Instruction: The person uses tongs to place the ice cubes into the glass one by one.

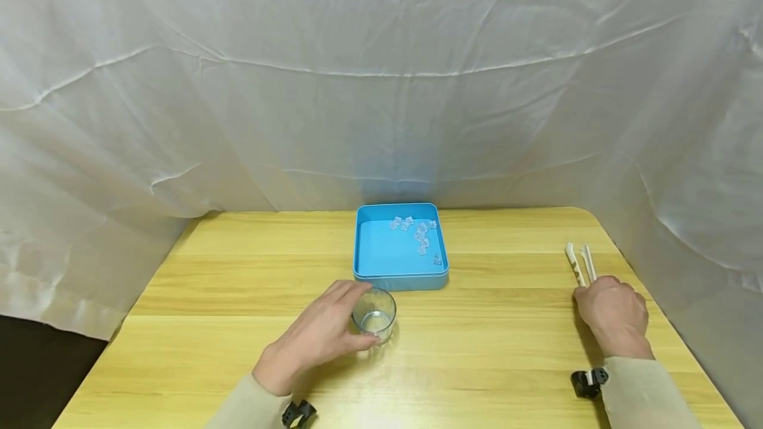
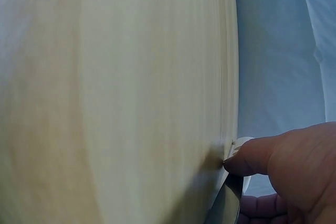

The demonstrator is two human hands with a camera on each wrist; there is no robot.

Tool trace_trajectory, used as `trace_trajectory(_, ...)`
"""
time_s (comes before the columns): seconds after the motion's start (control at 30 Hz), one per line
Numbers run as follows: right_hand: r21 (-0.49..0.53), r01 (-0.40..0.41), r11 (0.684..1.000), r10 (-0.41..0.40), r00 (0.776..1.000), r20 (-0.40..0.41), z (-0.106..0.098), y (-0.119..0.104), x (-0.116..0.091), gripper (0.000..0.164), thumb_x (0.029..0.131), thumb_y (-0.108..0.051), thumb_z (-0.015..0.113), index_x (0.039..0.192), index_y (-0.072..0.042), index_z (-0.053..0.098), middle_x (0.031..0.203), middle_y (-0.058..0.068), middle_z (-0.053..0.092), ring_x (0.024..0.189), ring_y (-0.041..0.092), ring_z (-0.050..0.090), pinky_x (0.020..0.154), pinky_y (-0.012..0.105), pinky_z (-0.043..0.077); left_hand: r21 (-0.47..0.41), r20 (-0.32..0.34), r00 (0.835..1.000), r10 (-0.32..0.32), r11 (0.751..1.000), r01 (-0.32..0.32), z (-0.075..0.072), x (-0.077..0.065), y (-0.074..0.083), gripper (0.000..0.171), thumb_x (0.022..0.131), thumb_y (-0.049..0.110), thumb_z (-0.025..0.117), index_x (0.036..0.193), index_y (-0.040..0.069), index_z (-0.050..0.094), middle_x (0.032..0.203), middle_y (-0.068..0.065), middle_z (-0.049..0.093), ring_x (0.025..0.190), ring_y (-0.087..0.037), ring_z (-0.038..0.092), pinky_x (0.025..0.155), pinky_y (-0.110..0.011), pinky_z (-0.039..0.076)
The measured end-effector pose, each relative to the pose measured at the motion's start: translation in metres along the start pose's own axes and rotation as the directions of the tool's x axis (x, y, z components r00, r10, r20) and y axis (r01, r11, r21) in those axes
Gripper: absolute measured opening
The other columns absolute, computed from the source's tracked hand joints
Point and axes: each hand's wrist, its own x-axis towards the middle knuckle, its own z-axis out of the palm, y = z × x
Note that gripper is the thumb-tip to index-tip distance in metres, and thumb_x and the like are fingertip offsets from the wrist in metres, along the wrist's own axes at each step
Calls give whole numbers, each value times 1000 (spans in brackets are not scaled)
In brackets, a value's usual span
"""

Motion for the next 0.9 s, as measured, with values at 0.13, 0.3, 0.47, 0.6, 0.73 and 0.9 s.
trace_trajectory(0.13,0,-2,1000,2,1000,0,0,0,0,48,102,-34,49,76,5,56,71,23,56,67,38,58,54,48,46,17,7,1000,-1,1000,1,0,4,1,86,84,52,86,151,10,52,148,-5,60,137,-21,56,115,-40,51)
trace_trajectory(0.3,2,-8,1000,8,1000,5,0,-1,0,47,103,-34,49,76,5,56,71,22,55,67,37,57,54,48,46,16,14,1000,3,1000,-3,0,9,2,87,84,49,87,152,8,50,150,-6,59,138,-22,54,117,-40,49)
trace_trajectory(0.47,0,-10,1000,10,1000,7,-1,-2,0,49,103,-35,49,77,6,56,71,22,55,66,37,57,53,47,46,-59,39,998,-42,997,44,2,10,1,91,84,49,87,155,9,47,153,-6,56,141,-23,51,118,-41,47)
trace_trajectory(0.6,1,-4,1000,4,1000,8,0,-1,0,49,103,-35,49,76,6,56,70,22,55,65,37,57,52,47,46,-81,34,998,-52,995,55,4,10,-1,90,83,53,87,153,12,49,151,-3,58,140,-22,52,117,-41,48)
trace_trajectory(0.73,6,-4,1000,4,1000,5,0,0,0,49,103,-35,50,77,5,56,69,22,55,65,36,57,52,46,46,-55,12,999,-37,998,37,5,11,-1,86,84,53,86,151,12,51,149,-2,59,138,-22,53,116,-39,49)
trace_trajectory(0.9,15,-9,1000,9,1000,3,1,0,1,47,102,-35,51,77,4,55,69,21,55,64,35,57,50,46,46,-32,0,1000,-28,999,28,5,12,0,86,83,53,87,150,12,52,146,-2,61,135,-21,55,116,-38,49)
